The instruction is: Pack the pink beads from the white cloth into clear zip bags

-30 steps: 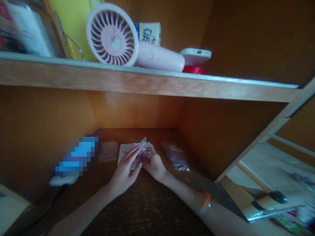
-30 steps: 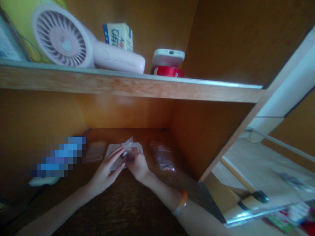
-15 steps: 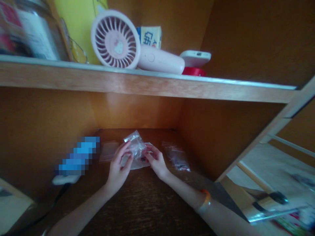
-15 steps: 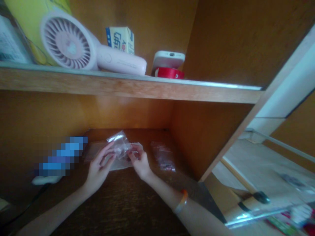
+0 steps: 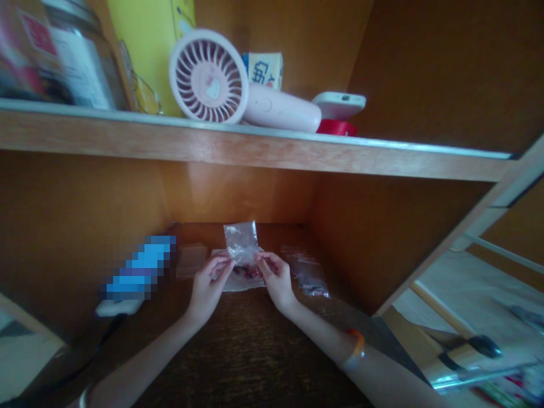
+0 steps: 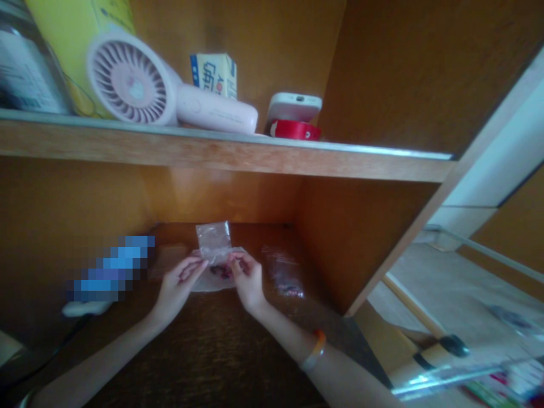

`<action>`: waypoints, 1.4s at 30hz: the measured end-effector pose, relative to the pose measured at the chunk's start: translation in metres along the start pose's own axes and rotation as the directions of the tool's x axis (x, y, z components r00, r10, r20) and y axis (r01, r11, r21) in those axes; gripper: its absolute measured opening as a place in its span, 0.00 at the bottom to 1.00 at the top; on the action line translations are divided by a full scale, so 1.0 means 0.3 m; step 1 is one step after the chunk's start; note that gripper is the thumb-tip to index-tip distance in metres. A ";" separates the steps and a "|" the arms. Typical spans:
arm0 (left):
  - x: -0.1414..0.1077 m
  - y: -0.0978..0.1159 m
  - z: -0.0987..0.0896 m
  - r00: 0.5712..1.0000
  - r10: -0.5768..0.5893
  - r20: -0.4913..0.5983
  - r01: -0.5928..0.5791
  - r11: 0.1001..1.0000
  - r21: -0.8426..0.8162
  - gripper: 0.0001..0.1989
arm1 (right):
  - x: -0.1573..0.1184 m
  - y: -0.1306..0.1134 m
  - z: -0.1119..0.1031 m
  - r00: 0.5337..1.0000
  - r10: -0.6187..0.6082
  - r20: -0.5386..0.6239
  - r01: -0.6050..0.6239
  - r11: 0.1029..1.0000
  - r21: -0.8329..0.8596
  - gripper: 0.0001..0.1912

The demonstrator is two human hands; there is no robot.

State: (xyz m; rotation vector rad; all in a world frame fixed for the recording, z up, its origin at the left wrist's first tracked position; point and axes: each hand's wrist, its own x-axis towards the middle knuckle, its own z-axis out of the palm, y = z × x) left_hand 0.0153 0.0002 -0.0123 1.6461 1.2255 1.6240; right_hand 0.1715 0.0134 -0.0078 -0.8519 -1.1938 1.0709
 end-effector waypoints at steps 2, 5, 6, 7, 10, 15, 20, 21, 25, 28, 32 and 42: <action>0.000 0.008 -0.007 0.999 0.050 -0.018 -0.049 0.998 0.049 0.10 | -0.002 -0.003 -0.001 1.000 -0.018 -0.011 0.018 1.000 -0.011 0.12; -0.001 0.022 -0.013 0.994 0.100 -0.041 -0.096 0.991 0.095 0.10 | -0.001 0.004 -0.003 0.999 -0.038 0.002 0.039 0.998 -0.044 0.11; -0.001 0.024 -0.014 0.993 0.106 -0.045 -0.101 0.989 0.106 0.10 | 0.000 0.007 -0.003 0.999 -0.039 0.006 0.039 0.998 -0.055 0.12; -0.001 0.025 -0.015 0.993 0.111 -0.047 -0.104 0.988 0.116 0.10 | 0.001 0.011 -0.004 0.999 -0.037 0.009 0.037 0.997 -0.065 0.12; 0.001 0.020 -0.014 0.990 0.124 -0.060 -0.115 0.984 0.137 0.10 | 0.001 0.013 -0.002 0.999 -0.027 0.025 0.029 0.997 -0.077 0.13; 0.002 0.008 -0.011 0.990 0.121 -0.074 -0.109 0.983 0.148 0.10 | -0.004 0.003 0.003 0.999 -0.038 0.021 0.040 0.997 -0.068 0.14; 0.001 0.015 -0.011 0.989 0.123 -0.076 -0.112 0.984 0.141 0.09 | -0.006 -0.002 0.001 0.997 -0.070 0.030 0.071 0.996 -0.058 0.12; 0.001 0.017 -0.010 0.990 0.123 -0.072 -0.112 0.984 0.136 0.09 | -0.006 -0.002 0.000 0.997 -0.075 0.035 0.077 0.996 -0.051 0.12; 0.000 0.026 -0.007 0.994 0.108 -0.031 -0.103 0.987 0.121 0.09 | -0.005 -0.002 -0.003 0.994 -0.100 0.044 0.102 0.993 -0.053 0.11; -0.002 0.028 -0.005 0.995 0.102 0.013 -0.103 0.986 0.130 0.09 | -0.005 0.002 -0.006 0.989 -0.134 0.065 0.139 0.987 -0.086 0.11; -0.003 0.025 -0.006 0.991 0.136 0.010 -0.136 0.979 0.153 0.08 | -0.008 0.000 -0.009 0.982 -0.160 0.095 0.170 0.981 -0.099 0.10; -0.003 0.038 -0.011 0.986 0.168 -0.010 -0.163 0.967 0.194 0.07 | -0.005 0.013 -0.006 0.992 -0.065 0.108 0.072 0.996 -0.059 0.11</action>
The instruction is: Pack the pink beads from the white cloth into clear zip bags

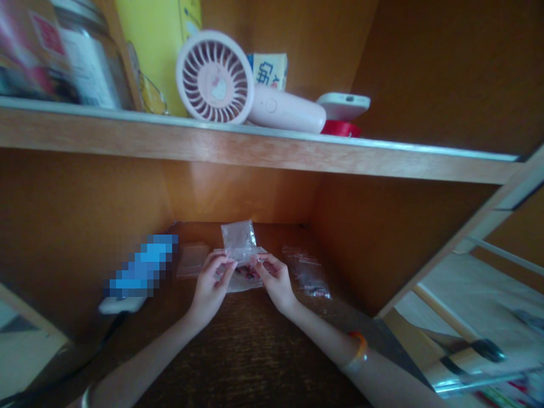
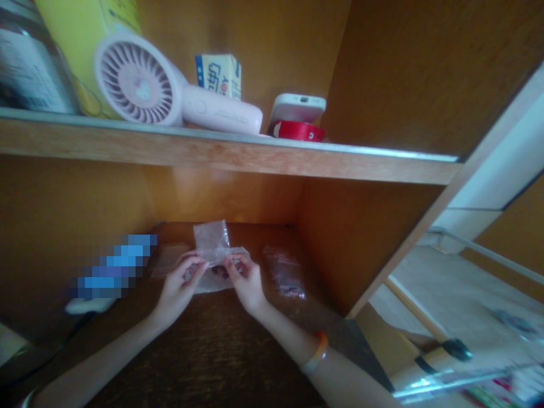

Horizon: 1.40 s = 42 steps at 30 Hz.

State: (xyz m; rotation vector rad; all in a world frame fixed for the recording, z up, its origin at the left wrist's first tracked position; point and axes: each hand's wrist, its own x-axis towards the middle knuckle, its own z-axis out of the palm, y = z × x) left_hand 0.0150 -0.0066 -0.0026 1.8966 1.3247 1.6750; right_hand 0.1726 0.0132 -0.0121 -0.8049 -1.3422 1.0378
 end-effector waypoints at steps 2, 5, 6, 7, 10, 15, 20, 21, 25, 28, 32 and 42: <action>0.001 0.007 0.000 1.000 -0.004 0.005 0.004 1.000 -0.003 0.08 | 0.002 0.004 -0.002 1.000 0.002 0.000 -0.002 1.000 -0.029 0.12; 0.001 0.013 0.003 1.000 -0.009 0.021 0.009 1.000 -0.017 0.07 | 0.004 0.006 -0.004 1.000 -0.004 0.005 0.004 0.999 -0.046 0.12; 0.001 0.012 0.004 0.999 -0.011 0.034 0.012 1.000 -0.020 0.07 | 0.004 0.007 -0.004 1.000 -0.004 0.006 0.004 0.999 -0.043 0.12; 0.000 0.011 0.005 0.999 -0.015 0.052 0.016 1.000 -0.020 0.07 | 0.003 0.007 -0.003 1.000 -0.003 0.007 0.004 0.999 -0.041 0.12; -0.002 0.004 0.009 0.996 -0.021 0.091 0.022 1.000 -0.016 0.07 | 0.001 0.004 0.000 1.000 -0.005 0.012 0.006 0.999 -0.032 0.11; -0.001 0.008 0.006 0.996 0.005 0.092 -0.004 1.000 -0.005 0.07 | -0.004 -0.001 0.002 0.999 -0.031 0.028 0.033 0.998 -0.058 0.09; 0.002 0.024 -0.004 0.995 0.056 0.085 -0.059 0.998 0.028 0.07 | -0.006 -0.004 -0.001 0.999 -0.019 0.041 0.023 0.993 -0.112 0.08; 0.001 0.024 -0.005 0.993 0.065 0.095 -0.068 0.997 0.032 0.07 | -0.006 -0.006 0.000 0.999 -0.013 0.052 0.019 0.993 -0.118 0.08; -0.002 0.014 -0.002 0.990 0.068 0.125 -0.074 0.996 0.045 0.07 | -0.005 -0.018 0.002 0.996 -0.007 0.092 0.020 0.989 -0.144 0.07; -0.004 0.006 0.002 0.991 0.057 0.123 -0.062 0.997 0.040 0.07 | -0.005 -0.023 0.002 0.995 0.004 0.097 0.010 0.990 -0.144 0.07; -0.004 0.010 0.003 0.989 0.048 0.139 -0.053 0.998 0.033 0.07 | -0.007 -0.024 0.002 0.993 -0.022 0.113 0.039 0.987 -0.158 0.06; -0.004 0.019 0.002 0.992 0.063 0.105 -0.069 0.996 0.052 0.06 | -0.015 -0.027 0.007 0.998 -0.028 0.054 0.037 0.985 -0.169 0.08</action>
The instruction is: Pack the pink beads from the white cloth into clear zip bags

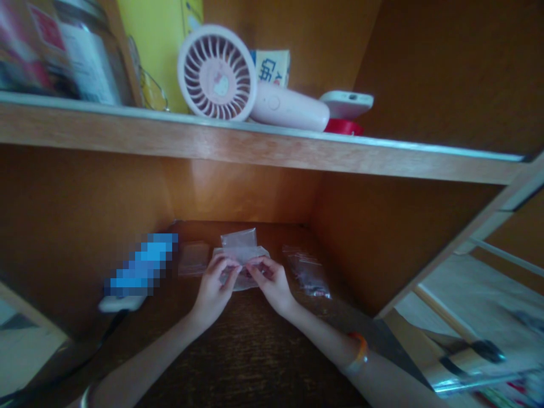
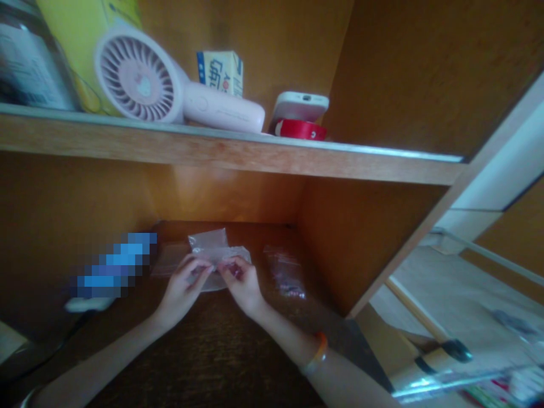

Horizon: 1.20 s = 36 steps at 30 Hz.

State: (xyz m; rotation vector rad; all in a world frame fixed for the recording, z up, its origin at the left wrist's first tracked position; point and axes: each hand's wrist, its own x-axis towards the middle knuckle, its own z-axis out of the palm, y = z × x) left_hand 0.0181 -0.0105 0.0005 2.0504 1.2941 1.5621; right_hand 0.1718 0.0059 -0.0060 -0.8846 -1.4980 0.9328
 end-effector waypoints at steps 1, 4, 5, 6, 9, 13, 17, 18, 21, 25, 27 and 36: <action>0.000 -0.001 0.000 1.000 0.001 -0.002 -0.001 1.000 0.002 0.07 | 0.000 0.001 -0.001 1.000 0.000 -0.013 0.000 1.000 0.007 0.09; 0.001 -0.004 0.001 1.000 0.010 -0.015 -0.010 1.000 0.000 0.07 | 0.004 0.007 -0.003 0.999 -0.013 -0.030 0.013 1.000 0.006 0.09; 0.001 -0.005 0.001 1.000 0.008 -0.018 -0.008 1.000 0.000 0.07 | 0.005 0.008 -0.004 0.999 -0.019 -0.033 0.019 1.000 0.001 0.09; 0.001 -0.005 0.001 1.000 0.002 -0.018 -0.002 1.000 -0.001 0.07 | 0.006 0.010 -0.005 0.999 -0.023 -0.034 0.023 1.000 -0.001 0.09; 0.001 0.000 0.001 1.000 -0.014 0.007 0.014 1.000 -0.010 0.07 | 0.007 0.015 -0.007 0.999 -0.022 -0.032 0.022 1.000 0.010 0.09; 0.000 0.007 0.000 0.999 -0.018 0.032 0.019 0.999 -0.027 0.07 | 0.008 0.011 -0.007 0.999 -0.025 -0.040 0.025 1.000 -0.009 0.09; -0.002 0.006 0.001 0.999 -0.032 0.036 0.034 0.999 -0.037 0.08 | 0.007 0.000 -0.006 0.999 -0.040 -0.025 0.039 0.999 -0.029 0.09; -0.002 0.005 0.002 0.999 -0.032 0.029 0.033 0.999 -0.040 0.08 | 0.007 -0.003 -0.005 0.999 -0.047 -0.024 0.046 0.998 -0.036 0.09; -0.003 0.002 0.002 1.000 -0.021 0.018 0.022 0.999 -0.040 0.08 | 0.005 -0.006 -0.003 0.999 -0.044 -0.020 0.043 0.998 -0.040 0.10; -0.003 0.003 0.001 0.999 -0.041 0.005 0.042 0.998 -0.044 0.08 | 0.003 -0.002 0.002 0.999 0.009 -0.039 -0.008 1.000 0.026 0.11; -0.004 0.004 0.000 0.998 -0.058 -0.003 0.058 0.997 -0.053 0.08 | 0.003 0.004 0.004 0.999 0.025 -0.048 -0.022 0.998 0.062 0.11; -0.005 0.005 0.003 0.997 -0.077 -0.019 0.075 0.995 -0.064 0.09 | 0.004 0.001 0.001 0.998 0.030 -0.052 -0.026 0.998 0.059 0.10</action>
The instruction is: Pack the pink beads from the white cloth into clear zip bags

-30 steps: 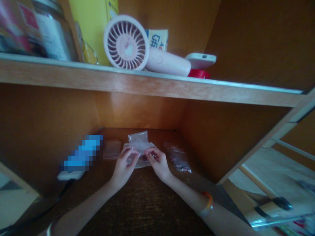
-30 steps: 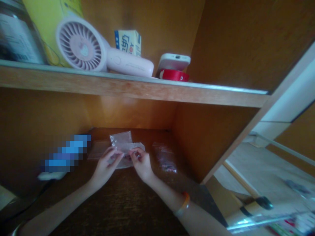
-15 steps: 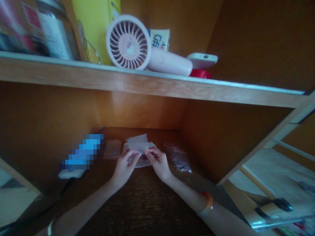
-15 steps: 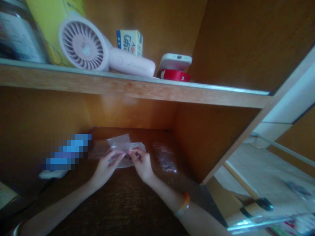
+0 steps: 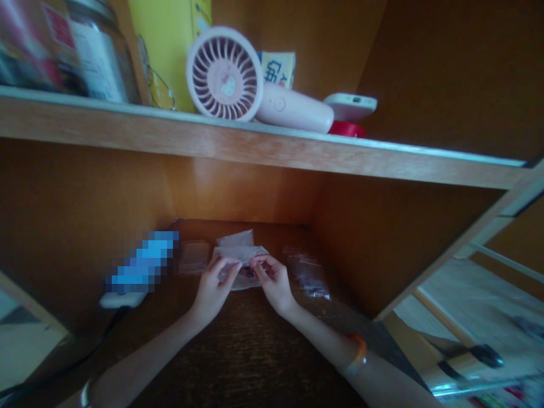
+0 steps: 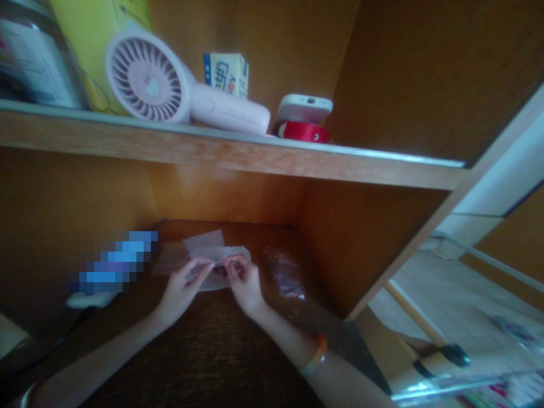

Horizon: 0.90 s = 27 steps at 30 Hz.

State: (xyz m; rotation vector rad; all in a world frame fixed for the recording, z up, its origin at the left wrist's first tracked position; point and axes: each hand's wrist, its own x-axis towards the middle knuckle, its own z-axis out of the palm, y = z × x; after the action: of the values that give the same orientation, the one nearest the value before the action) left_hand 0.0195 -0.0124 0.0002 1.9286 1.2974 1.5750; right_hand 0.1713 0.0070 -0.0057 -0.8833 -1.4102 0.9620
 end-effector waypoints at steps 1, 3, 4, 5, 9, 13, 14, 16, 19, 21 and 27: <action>0.000 0.000 0.000 1.000 0.001 -0.001 -0.001 1.000 0.001 0.09 | 0.000 -0.001 0.000 1.000 -0.004 -0.002 0.004 1.000 0.000 0.10; 0.001 0.002 -0.001 1.000 -0.003 -0.002 0.003 1.000 0.002 0.09 | 0.000 -0.001 0.001 1.000 -0.009 -0.011 0.009 1.000 0.009 0.09; 0.001 0.003 -0.002 1.000 -0.009 -0.001 0.009 1.000 0.000 0.09 | 0.000 0.001 0.002 1.000 -0.011 -0.018 0.012 1.000 0.019 0.09; 0.002 0.004 -0.002 1.000 -0.015 0.000 0.015 1.000 -0.001 0.09 | 0.001 0.003 0.002 1.000 -0.014 -0.028 0.015 0.999 0.033 0.09; 0.004 0.004 -0.003 0.999 -0.044 0.005 0.044 0.999 0.010 0.09 | 0.000 0.011 0.003 0.997 -0.003 -0.076 0.011 0.994 0.105 0.09; 0.003 -0.001 -0.002 0.998 -0.066 -0.010 0.066 0.998 0.023 0.09 | 0.002 0.013 0.001 0.998 -0.007 -0.068 0.015 0.991 0.131 0.09; 0.003 -0.001 -0.002 0.998 -0.066 -0.012 0.067 0.998 0.023 0.09 | 0.003 0.013 0.000 0.998 -0.013 -0.059 0.021 0.991 0.132 0.09; 0.003 0.000 -0.002 0.998 -0.057 -0.013 0.057 0.998 0.025 0.09 | 0.005 0.014 -0.001 0.999 -0.020 -0.042 0.025 0.991 0.130 0.10; 0.005 0.004 -0.006 0.999 -0.036 -0.012 0.036 0.999 0.031 0.09 | 0.009 0.020 -0.004 1.000 -0.007 -0.027 0.010 0.991 0.137 0.10; 0.007 0.004 -0.008 0.999 -0.031 -0.012 0.032 0.999 0.028 0.10 | 0.011 0.025 -0.007 1.000 0.004 -0.017 -0.002 0.991 0.133 0.10; 0.007 -0.017 -0.002 0.994 -0.085 -0.067 0.085 0.996 -0.012 0.10 | 0.011 0.014 -0.004 1.000 0.021 -0.023 -0.018 0.993 0.113 0.12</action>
State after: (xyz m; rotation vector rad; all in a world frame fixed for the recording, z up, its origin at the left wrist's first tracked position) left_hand 0.0166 -0.0080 -0.0021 1.8045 1.3784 1.6133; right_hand 0.1721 0.0116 -0.0083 -0.8235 -1.3160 1.0319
